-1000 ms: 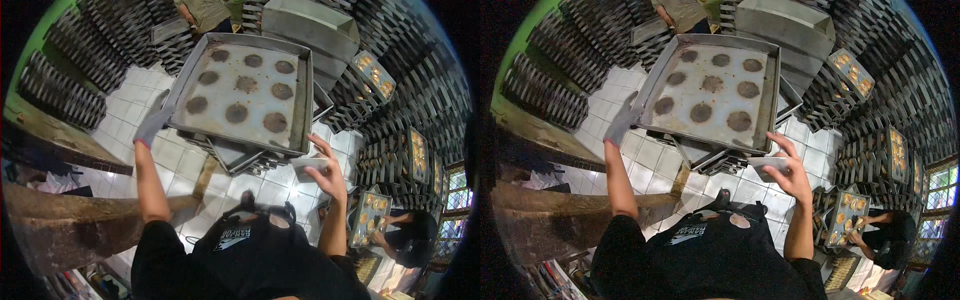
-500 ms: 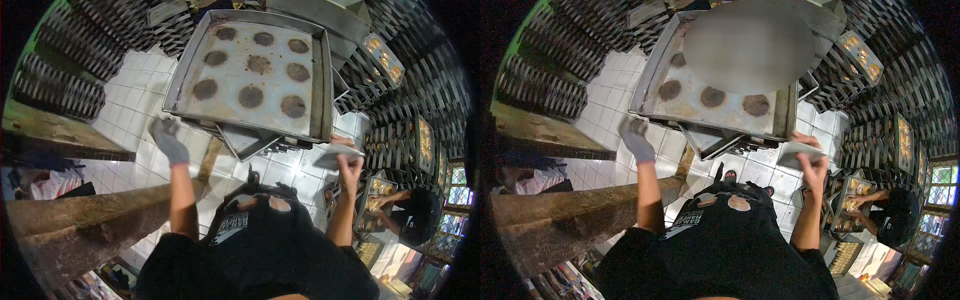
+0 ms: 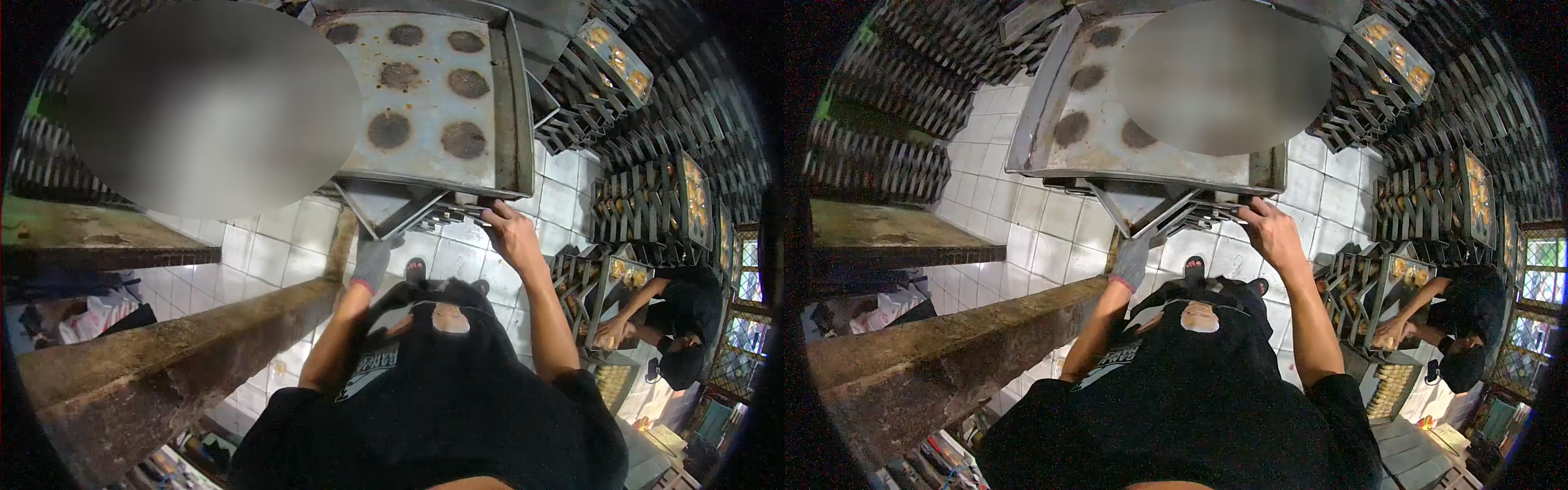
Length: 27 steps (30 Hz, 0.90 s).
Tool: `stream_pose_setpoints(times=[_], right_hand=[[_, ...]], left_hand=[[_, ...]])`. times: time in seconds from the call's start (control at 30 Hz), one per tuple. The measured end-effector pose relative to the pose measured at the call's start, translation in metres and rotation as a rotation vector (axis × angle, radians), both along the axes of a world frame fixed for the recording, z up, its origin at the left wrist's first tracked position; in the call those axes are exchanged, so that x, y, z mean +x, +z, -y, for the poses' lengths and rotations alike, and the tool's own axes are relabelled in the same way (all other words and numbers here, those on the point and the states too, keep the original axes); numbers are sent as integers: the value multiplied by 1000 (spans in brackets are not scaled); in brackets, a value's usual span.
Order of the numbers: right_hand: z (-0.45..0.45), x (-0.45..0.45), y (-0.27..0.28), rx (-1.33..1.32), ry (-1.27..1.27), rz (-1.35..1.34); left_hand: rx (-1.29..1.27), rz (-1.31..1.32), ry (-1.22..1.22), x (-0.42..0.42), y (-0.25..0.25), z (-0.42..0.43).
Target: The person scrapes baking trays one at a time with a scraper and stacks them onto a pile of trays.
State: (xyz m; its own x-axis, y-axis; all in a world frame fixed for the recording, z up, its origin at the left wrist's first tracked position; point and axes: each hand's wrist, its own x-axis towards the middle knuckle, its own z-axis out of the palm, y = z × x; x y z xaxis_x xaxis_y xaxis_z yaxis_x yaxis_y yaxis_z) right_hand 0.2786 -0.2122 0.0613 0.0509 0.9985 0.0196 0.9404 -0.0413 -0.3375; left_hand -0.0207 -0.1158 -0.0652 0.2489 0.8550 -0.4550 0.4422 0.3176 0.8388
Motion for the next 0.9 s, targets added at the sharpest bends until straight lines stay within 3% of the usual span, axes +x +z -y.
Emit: stream_pose_setpoints(times=[0.03, 0.13, 0.17, 0.27, 0.3, 0.37, 0.4, 0.43, 0.47, 0.5, 0.53, 0.6, 0.7, 0.77, 0.8, 0.83, 0.9], right_hand=[[2, 0, 4, 60, 29, -13], [2, 3, 2, 200, 72, -18], [2, 3, 4, 163, 72, -15], [1, -2, 3, 98, 44, -2], [-2, -1, 1, 115, 21, -1], [-2, -4, -1, 206, -9, -57], [-4, -7, 6, 104, -35, -112], [-3, -8, 7, 103, -33, -146], [-4, -7, 10, 104, -31, -176], [-6, -6, 11, 107, -15, -175], [-7, -7, 7, 117, -17, -184], [-8, -8, 5, 122, -17, -197], [-2, -7, 0, 123, -28, -211], [-1, -16, -8, 229, -29, -220], [4, -20, -7, 217, -40, -219], [2, -20, -6, 199, -43, -218], [2, -20, -5, 181, -56, -218]], left_hand=[[-53, 198, 132, 3, 1, 2], [-94, 273, 150, -11, -43, -2], [82, 149, 29, -17, -69, -2], [137, -89, -149, -45, -95, -11], [165, -191, -289, -48, -61, -16], [-94, 461, 216, -63, -85, -36], [-166, 764, 458, -70, -99, -46], [-91, 690, 591, -54, 39, -49], [-150, 681, 746, -56, 91, -63], [17, 630, 731, -78, 60, -89], [33, 628, 666, -81, 76, -105], [45, 636, 422, -93, 49, -138], [187, 637, 465, -67, 73, -143], [217, 642, 415, -75, 55, -158], [229, 640, 380, -75, 51, -155], [135, 601, 509, -71, 52, -162], [120, 626, 445, -81, 35, -154]])
